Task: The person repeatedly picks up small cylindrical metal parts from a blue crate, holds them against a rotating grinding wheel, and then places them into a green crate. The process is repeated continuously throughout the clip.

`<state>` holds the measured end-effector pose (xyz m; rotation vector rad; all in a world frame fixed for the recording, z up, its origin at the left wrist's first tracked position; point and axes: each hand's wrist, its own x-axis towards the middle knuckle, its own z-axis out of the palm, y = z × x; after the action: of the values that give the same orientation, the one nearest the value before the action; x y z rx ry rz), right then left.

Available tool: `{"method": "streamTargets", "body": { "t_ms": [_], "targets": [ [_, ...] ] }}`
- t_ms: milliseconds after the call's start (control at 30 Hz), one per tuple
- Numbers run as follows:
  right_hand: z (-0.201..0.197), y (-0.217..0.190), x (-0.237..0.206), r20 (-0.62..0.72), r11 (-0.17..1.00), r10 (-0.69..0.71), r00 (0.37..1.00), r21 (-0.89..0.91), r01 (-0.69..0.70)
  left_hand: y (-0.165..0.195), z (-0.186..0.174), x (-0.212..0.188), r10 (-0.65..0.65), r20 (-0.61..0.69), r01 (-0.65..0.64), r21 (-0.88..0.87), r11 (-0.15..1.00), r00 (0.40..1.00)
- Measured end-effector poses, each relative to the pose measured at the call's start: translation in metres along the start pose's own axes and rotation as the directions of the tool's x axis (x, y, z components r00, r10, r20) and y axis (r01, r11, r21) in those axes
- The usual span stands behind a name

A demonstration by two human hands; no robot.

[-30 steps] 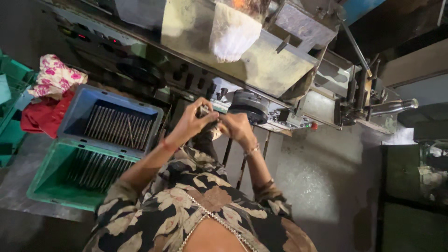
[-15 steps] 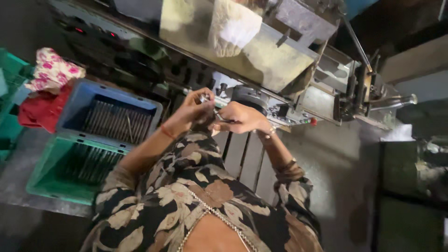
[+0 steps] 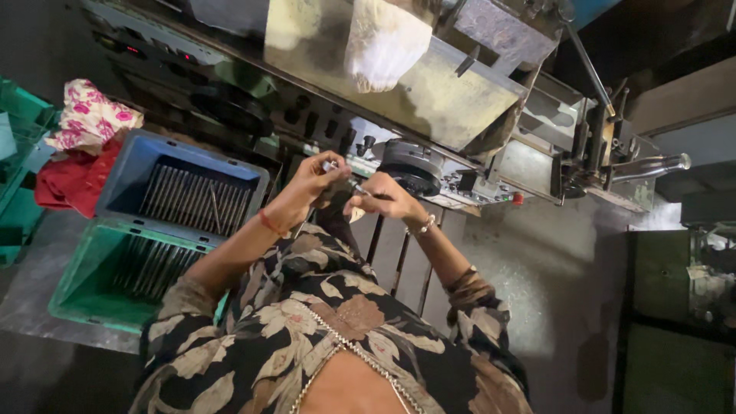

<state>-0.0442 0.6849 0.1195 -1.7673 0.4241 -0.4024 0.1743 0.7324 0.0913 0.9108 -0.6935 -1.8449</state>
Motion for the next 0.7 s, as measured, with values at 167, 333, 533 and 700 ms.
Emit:
{"method": "streamTargets", "body": {
  "t_ms": [167, 333, 533, 700],
  "targets": [
    [-0.012, -0.020, 0.006, 0.065, 0.989, 0.054, 0.996, -0.140, -0.045, -0.014, -0.007, 0.010, 0.077, 0.066, -0.075, -0.037, 0.997, 0.995],
    [-0.022, -0.026, 0.014, -0.140, 0.807, -0.150, 0.979, -0.590, 0.039, -0.025, -0.034, 0.049, 0.001, 0.154, 0.021, -0.140, 0.990, 0.988],
    [-0.081, 0.006, -0.006, -0.353, 0.541, -0.304, 0.885, -0.829, -0.145, -0.036, -0.099, 0.124, -0.012, -0.242, 0.010, -0.011, 1.000, 0.970],
    [-0.196, 0.034, -0.058, -0.575, 0.559, -0.162, 0.802, -0.723, -0.406, 0.008, -0.118, 0.180, 0.411, 0.092, -0.042, 0.991, -0.129, 0.907]
  ]
}}
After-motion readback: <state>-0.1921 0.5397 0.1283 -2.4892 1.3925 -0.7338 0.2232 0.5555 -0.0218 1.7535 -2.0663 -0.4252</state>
